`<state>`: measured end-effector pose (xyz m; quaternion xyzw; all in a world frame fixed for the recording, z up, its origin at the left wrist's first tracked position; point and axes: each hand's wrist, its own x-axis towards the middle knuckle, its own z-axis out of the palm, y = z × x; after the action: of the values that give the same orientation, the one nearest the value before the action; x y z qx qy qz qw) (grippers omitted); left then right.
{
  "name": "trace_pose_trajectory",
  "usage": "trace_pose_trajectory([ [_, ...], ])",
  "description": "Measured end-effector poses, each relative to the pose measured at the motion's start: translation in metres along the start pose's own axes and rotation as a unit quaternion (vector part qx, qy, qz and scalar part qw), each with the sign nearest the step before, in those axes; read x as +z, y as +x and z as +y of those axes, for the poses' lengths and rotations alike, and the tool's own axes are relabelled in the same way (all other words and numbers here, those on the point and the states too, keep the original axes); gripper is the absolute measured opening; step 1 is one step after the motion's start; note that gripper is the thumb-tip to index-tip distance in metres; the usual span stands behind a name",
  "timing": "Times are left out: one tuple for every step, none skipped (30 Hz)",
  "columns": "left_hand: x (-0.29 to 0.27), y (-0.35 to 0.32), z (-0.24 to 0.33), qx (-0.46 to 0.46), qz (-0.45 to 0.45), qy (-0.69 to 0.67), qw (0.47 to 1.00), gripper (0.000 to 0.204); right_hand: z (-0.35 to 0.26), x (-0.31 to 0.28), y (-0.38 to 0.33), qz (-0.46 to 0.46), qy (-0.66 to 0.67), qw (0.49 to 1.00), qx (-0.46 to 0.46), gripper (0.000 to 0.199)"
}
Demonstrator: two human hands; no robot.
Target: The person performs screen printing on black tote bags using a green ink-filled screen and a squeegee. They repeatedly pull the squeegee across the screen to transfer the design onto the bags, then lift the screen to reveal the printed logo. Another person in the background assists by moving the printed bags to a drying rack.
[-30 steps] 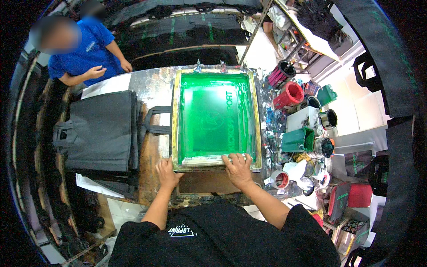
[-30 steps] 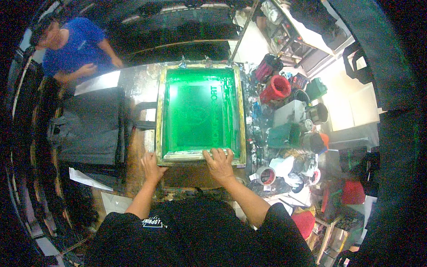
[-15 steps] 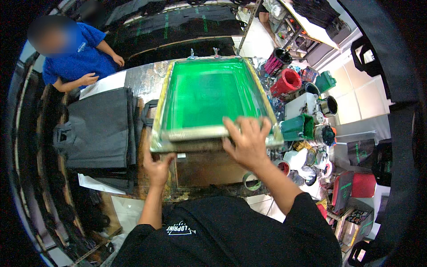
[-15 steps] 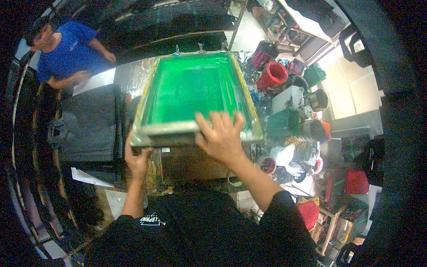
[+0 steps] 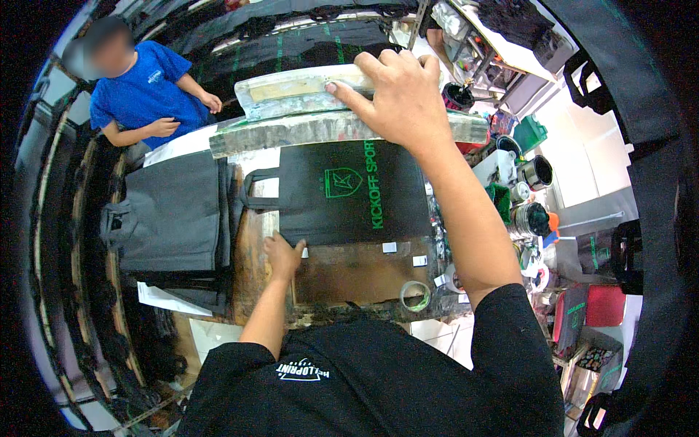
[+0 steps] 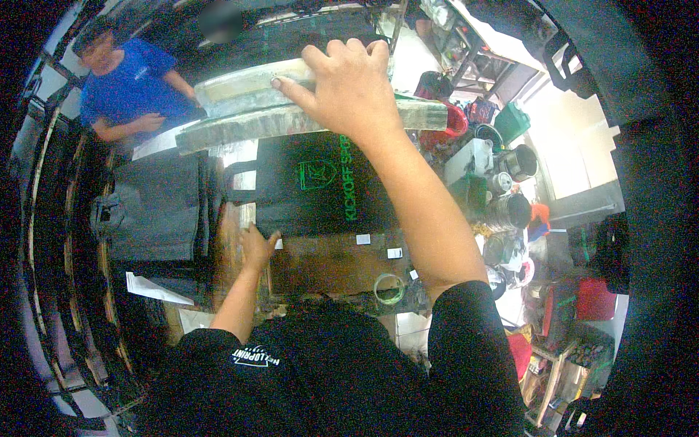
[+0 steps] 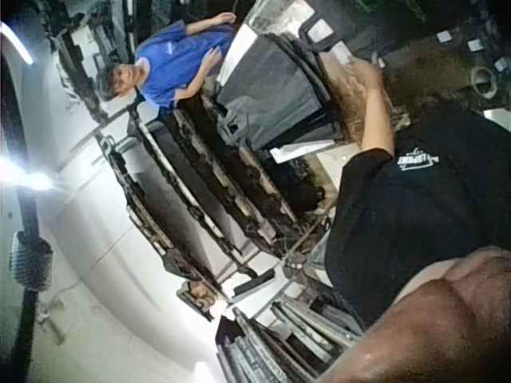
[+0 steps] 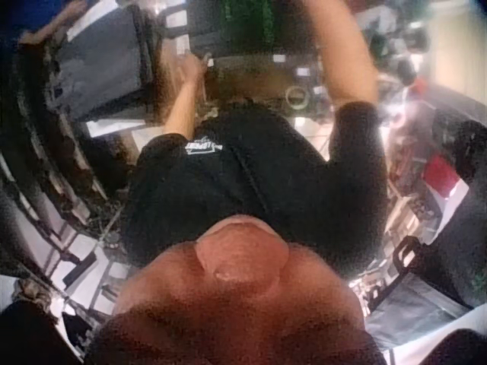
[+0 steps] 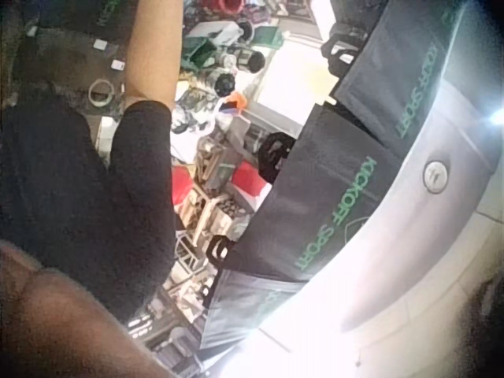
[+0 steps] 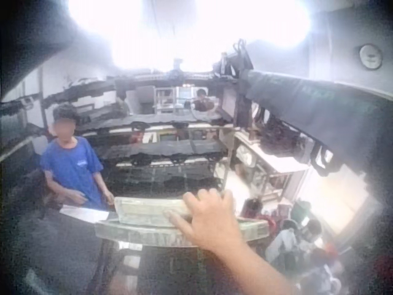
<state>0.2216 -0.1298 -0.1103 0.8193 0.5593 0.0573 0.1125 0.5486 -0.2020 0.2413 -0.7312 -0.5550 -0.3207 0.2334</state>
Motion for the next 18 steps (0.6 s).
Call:
trace_pose_trajectory([
  [0.001, -0.001, 0.0, -0.005, -0.021, -0.031, 0.999, 0.091, 0.003, 0.001, 0.003, -0.004, -0.005, 1.0, -0.001, 0.058],
  [-0.002, -0.001, -0.001, -0.012, -0.04, -0.064, 0.997, 0.085, 0.003, 0.002, 0.008, -0.006, 0.0, 1.0, 0.0, 0.061],
  [-0.004, 0.001, 0.0, -0.018, -0.059, -0.096, 0.993, 0.079, 0.004, 0.002, 0.012, -0.014, -0.002, 1.0, 0.004, 0.061],
  [-0.006, 0.005, 0.002, -0.034, -0.067, -0.133, 0.988, 0.064, 0.005, 0.001, 0.014, -0.022, -0.004, 1.0, 0.009, 0.061],
  [-0.005, 0.008, 0.0, -0.017, -0.05, -0.151, 0.987, 0.061, 0.004, 0.001, 0.016, -0.029, -0.004, 0.999, 0.013, 0.062],
  [-0.004, 0.011, -0.002, 0.0, -0.032, -0.169, 0.985, 0.058, 0.002, -0.002, 0.018, -0.04, -0.012, 0.999, 0.02, 0.056],
  [-0.003, 0.013, -0.003, 0.017, -0.015, -0.186, 0.982, 0.055, 0.004, -0.001, 0.02, -0.042, -0.007, 0.999, 0.018, 0.058],
  [-0.006, 0.018, -0.003, 0.02, 0.005, -0.246, 0.969, 0.05, 0.006, 0.001, 0.022, -0.042, -0.002, 0.999, 0.017, 0.061],
  [-0.008, 0.026, -0.001, 0.023, 0.026, -0.304, 0.952, 0.044, 0.007, 0.003, 0.023, -0.043, 0.004, 0.999, 0.016, 0.063],
  [-0.011, 0.033, 0.001, 0.026, 0.048, -0.361, 0.931, 0.038, 0.007, 0.003, 0.025, -0.036, 0.006, 0.999, 0.015, 0.062],
  [-0.044, 0.042, 0.016, 0.048, 0.06, -0.329, 0.941, 0.032, 0.01, 0.003, 0.027, -0.043, 0.001, 0.999, 0.018, 0.062],
  [-0.08, 0.055, 0.024, 0.064, 0.063, -0.339, 0.937, 0.028, 0.012, 0.001, 0.03, -0.049, 0.001, 0.999, 0.021, 0.062],
  [-0.115, 0.067, 0.032, 0.079, 0.066, -0.349, 0.932, 0.024, 0.013, 0.0, 0.032, -0.054, 0.003, 0.998, 0.022, 0.061],
  [-0.133, 0.087, 0.013, 0.051, 0.018, -0.387, 0.92, 0.027, 0.013, 0.0, 0.035, -0.061, -0.007, 0.998, 0.023, 0.06],
  [-0.15, 0.108, -0.007, 0.018, -0.026, -0.422, 0.906, 0.031, 0.012, 0.001, 0.036, -0.06, -0.004, 0.998, 0.023, 0.06],
  [-0.178, 0.118, -0.009, -0.042, -0.038, -0.446, 0.893, 0.026, 0.014, 0.001, 0.033, -0.059, -0.008, 0.998, 0.028, 0.06],
  [-0.199, 0.128, -0.03, -0.042, -0.009, -0.445, 0.894, 0.027, 0.012, 0.001, 0.031, -0.056, -0.003, 0.998, 0.03, 0.059],
  [-0.218, 0.137, -0.057, -0.068, -0.001, -0.484, 0.872, 0.039, 0.008, -0.003, 0.03, -0.065, 0.005, 0.997, 0.037, 0.058],
])
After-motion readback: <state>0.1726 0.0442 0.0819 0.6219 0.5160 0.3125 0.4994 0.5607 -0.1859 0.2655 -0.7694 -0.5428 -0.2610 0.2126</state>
